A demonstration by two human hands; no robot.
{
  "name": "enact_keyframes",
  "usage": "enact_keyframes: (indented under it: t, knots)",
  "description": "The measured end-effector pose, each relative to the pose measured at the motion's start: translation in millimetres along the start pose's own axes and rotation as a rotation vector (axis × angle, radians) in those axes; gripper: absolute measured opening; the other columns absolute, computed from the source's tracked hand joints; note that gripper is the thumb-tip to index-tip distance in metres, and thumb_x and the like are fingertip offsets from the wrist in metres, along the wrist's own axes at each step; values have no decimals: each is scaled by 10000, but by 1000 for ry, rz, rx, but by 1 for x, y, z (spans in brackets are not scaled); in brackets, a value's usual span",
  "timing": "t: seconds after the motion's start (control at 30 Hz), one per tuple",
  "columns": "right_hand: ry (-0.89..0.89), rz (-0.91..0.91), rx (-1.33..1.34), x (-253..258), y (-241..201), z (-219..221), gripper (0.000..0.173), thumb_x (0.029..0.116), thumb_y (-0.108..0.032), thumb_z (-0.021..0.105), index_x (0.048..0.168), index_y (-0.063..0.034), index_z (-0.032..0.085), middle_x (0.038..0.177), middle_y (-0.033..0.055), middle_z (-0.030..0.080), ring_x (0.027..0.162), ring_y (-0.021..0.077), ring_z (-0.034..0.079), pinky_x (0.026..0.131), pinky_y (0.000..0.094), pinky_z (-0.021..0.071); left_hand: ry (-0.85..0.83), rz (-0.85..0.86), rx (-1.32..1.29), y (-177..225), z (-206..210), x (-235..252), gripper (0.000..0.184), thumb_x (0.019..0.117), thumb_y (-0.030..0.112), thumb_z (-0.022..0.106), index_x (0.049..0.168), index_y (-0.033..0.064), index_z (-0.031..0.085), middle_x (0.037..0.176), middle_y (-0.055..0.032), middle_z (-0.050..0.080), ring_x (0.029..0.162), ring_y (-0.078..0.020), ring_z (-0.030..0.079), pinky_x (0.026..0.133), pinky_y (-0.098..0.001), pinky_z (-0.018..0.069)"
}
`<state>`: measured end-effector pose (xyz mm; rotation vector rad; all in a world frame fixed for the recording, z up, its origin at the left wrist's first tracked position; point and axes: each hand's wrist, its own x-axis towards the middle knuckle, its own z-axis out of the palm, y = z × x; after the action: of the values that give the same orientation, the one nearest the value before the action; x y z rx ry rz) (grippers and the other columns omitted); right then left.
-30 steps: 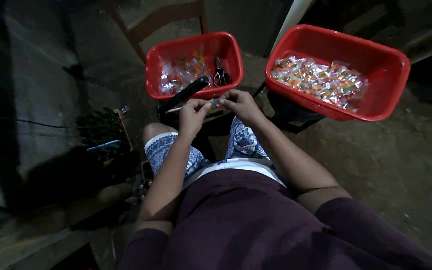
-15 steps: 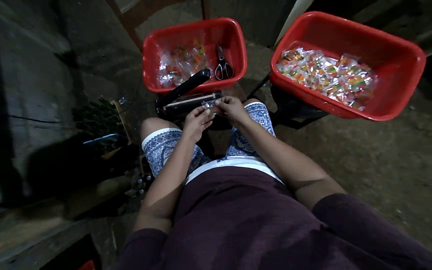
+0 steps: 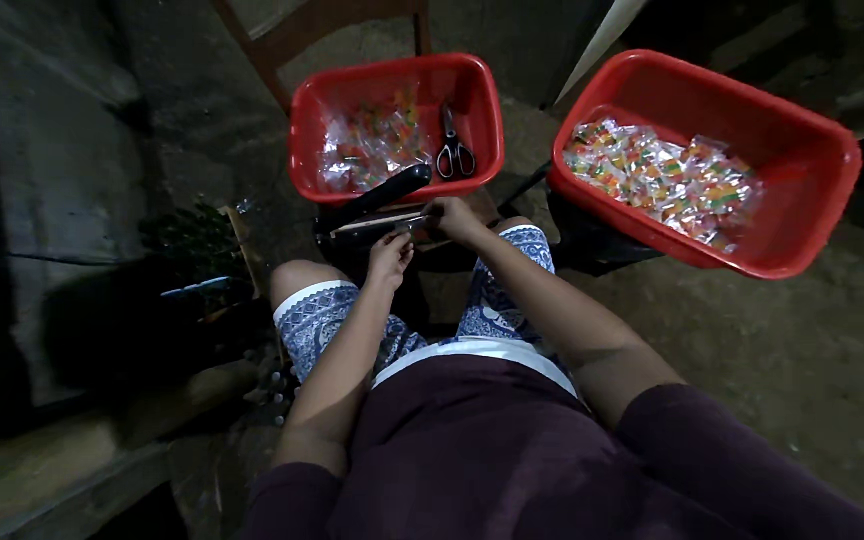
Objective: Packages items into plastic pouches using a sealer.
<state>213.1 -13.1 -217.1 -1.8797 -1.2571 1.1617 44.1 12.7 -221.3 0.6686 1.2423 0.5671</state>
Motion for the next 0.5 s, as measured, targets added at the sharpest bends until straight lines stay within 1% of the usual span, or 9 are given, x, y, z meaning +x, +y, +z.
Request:
enact_keyframes:
  t: [0.07, 0.1, 0.13, 0.27, 0.33, 0.4, 0.5]
  knots:
    - [-16, -1, -119, 9, -5, 0, 266, 980, -128, 676, 1229, -38, 701, 1201, 190, 702, 1145, 356, 662, 1028, 576, 490, 26, -4, -53, 0, 1, 7, 155, 996, 43, 625, 1150, 50, 606, 929, -30, 603, 744, -86, 581, 723, -232, 532]
    - [-19, -1, -163, 11, -7, 0, 276, 980, -131, 675, 1243, -48, 694, 1210, 193, 699, 1155, 371, 657, 1027, 593, 485, 38, -11, -83, 0, 2, 10, 168, 993, 36, 625, 1159, 42, 597, 933, -38, 604, 749, -88, 587, 727, -231, 537]
    - [-10, -2, -186, 13, -9, 2, 276, 977, -135, 675, 1241, -55, 694, 1203, 193, 702, 1150, 377, 660, 1015, 607, 490, 50, -19, -116, 0, 2, 12, 185, 989, 28, 629, 1171, 30, 596, 945, -48, 608, 757, -95, 592, 732, -233, 540]
    - [51, 4, -185, 18, -8, 11, 247, 997, -149, 639, 1214, -50, 704, 1159, 200, 714, 1120, 387, 671, 990, 623, 494, 78, -25, -225, -5, 1, 17, 134, 979, 29, 648, 1110, 16, 624, 913, -40, 630, 758, -90, 608, 746, -223, 548]
    - [66, 29, -191, 18, -9, 13, 253, 1003, -160, 632, 1222, -54, 703, 1164, 201, 714, 1133, 395, 665, 1000, 621, 487, 75, -48, -251, -9, 3, 19, 161, 995, 70, 645, 1146, 20, 622, 964, -50, 639, 806, -100, 621, 776, -234, 551]
    - [89, 31, -205, 19, -8, 15, 253, 1004, -167, 632, 1218, -53, 705, 1161, 200, 717, 1140, 399, 661, 1008, 626, 478, 59, -78, -247, -13, 5, 19, 219, 1016, 123, 629, 1211, 24, 611, 1034, -74, 649, 866, -125, 628, 804, -263, 541]
    - [110, 55, -226, 16, -8, 16, 259, 1012, -176, 616, 1228, -63, 701, 1163, 196, 717, 1137, 402, 662, 1000, 633, 476, 64, -90, -215, -13, 12, 18, 236, 1030, 154, 612, 1229, 28, 595, 1013, -84, 667, 864, -140, 653, 796, -279, 556]
